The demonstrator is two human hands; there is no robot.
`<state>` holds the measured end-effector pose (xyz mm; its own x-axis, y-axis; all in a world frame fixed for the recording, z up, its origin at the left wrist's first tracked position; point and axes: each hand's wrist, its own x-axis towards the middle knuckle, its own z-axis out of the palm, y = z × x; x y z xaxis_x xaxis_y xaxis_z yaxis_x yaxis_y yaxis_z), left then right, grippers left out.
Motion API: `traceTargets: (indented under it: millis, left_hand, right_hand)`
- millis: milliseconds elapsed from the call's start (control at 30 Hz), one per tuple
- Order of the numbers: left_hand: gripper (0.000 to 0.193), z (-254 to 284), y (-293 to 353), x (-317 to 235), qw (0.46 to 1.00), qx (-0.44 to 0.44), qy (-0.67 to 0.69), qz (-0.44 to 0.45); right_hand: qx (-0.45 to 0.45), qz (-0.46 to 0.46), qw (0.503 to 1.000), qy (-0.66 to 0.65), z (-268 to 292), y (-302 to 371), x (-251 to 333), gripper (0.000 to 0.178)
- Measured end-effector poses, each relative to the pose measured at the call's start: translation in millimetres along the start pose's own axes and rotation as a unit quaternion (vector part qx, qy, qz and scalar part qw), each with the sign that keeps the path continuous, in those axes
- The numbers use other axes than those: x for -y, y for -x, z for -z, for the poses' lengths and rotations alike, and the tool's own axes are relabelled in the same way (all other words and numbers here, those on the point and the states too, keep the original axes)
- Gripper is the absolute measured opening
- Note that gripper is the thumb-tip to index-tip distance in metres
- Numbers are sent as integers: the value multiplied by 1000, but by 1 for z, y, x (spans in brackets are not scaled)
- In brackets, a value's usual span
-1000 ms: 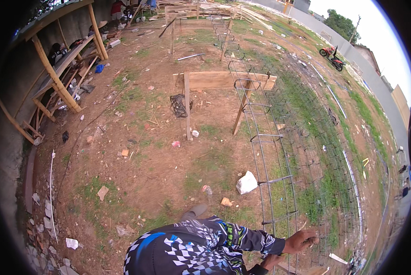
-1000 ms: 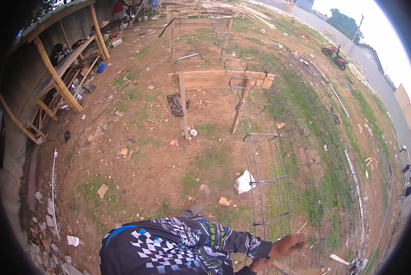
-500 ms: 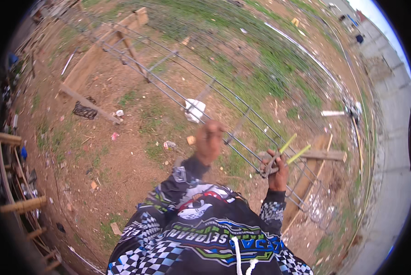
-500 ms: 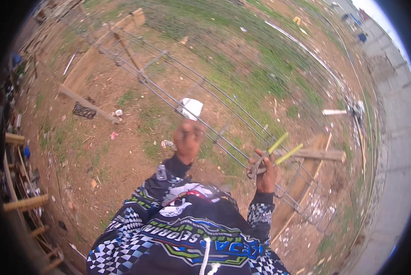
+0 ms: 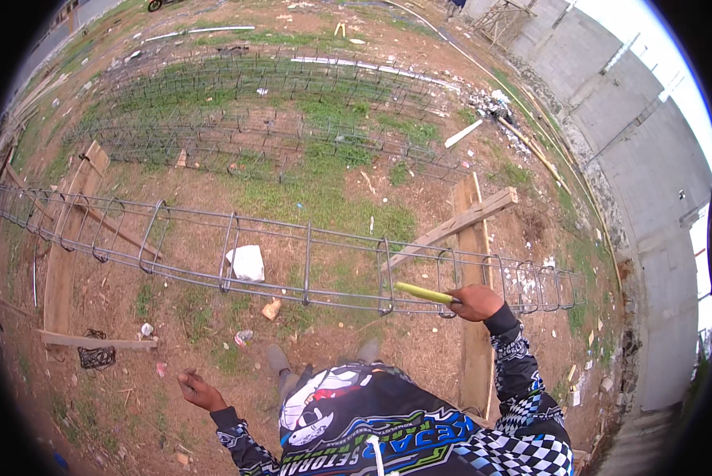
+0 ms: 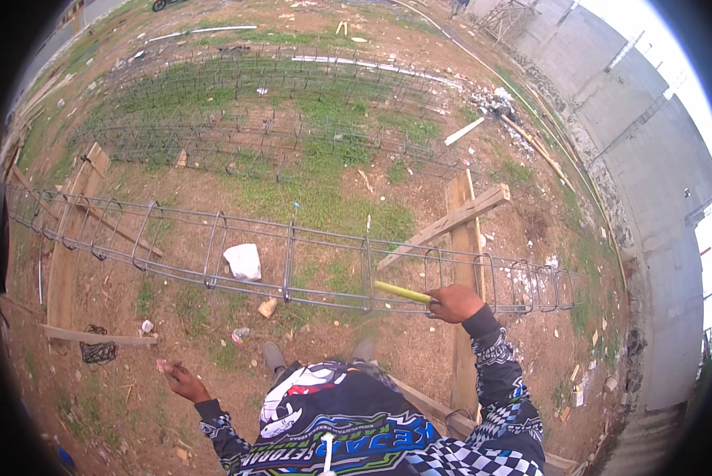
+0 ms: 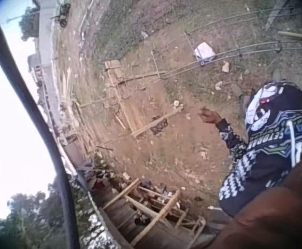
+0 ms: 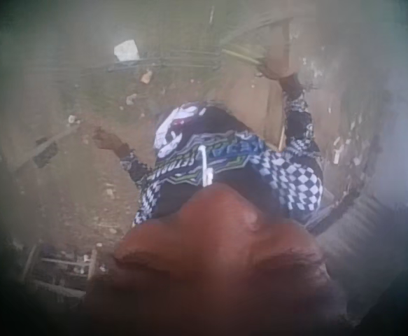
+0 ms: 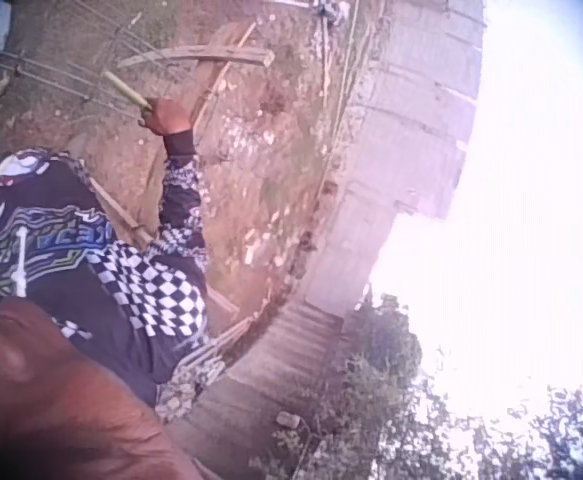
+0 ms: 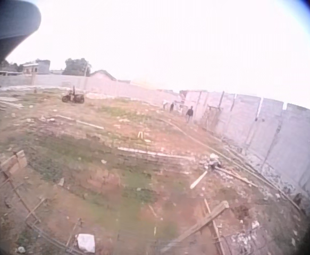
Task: The person assembles a rebar cage by tying intersecting steel bars together using wire and pliers. They repeatedly wrap wire around bar intersections and twist it to secure the joints.
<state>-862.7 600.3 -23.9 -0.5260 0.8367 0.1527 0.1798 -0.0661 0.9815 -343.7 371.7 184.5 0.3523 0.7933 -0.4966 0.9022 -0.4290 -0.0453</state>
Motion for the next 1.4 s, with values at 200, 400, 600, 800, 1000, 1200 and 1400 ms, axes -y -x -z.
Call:
traceTargets:
  millis: [200, 400, 600, 800, 1000, 1200, 1400]
  left_hand:
    - [56, -65, 17, 4, 988, 105, 29, -110]
    - [56, -94, 26, -38, 963, 181, 103, -173]
    - [50, -116, 25, -106, 951, 47, 298, -66]
    - [40, -131, 39, -184, 856, 115, 318, -390]
    - [28, -105, 101, -149, 685, 505, 306, -427]
    - [55, -102, 103, -127, 696, 504, 78, -505]
    - [49, -97, 73, -79, 787, 598, 136, 64]
  right_hand:
    - [-36, 65, 995, 67, -20, -56, 41, 24]
    - [-106, 68, 988, 90, -20, -92, 71, 24]
    - [-237, 121, 964, 13, -13, -92, 118, 32]
    - [176, 197, 659, -704, -25, -57, 253, 43]
    - [108, 97, 487, -861, -12, -71, 270, 41]
    - [-86, 58, 593, -799, -24, -75, 216, 34]
    - [-112, 122, 889, -426, -55, -62, 230, 29]
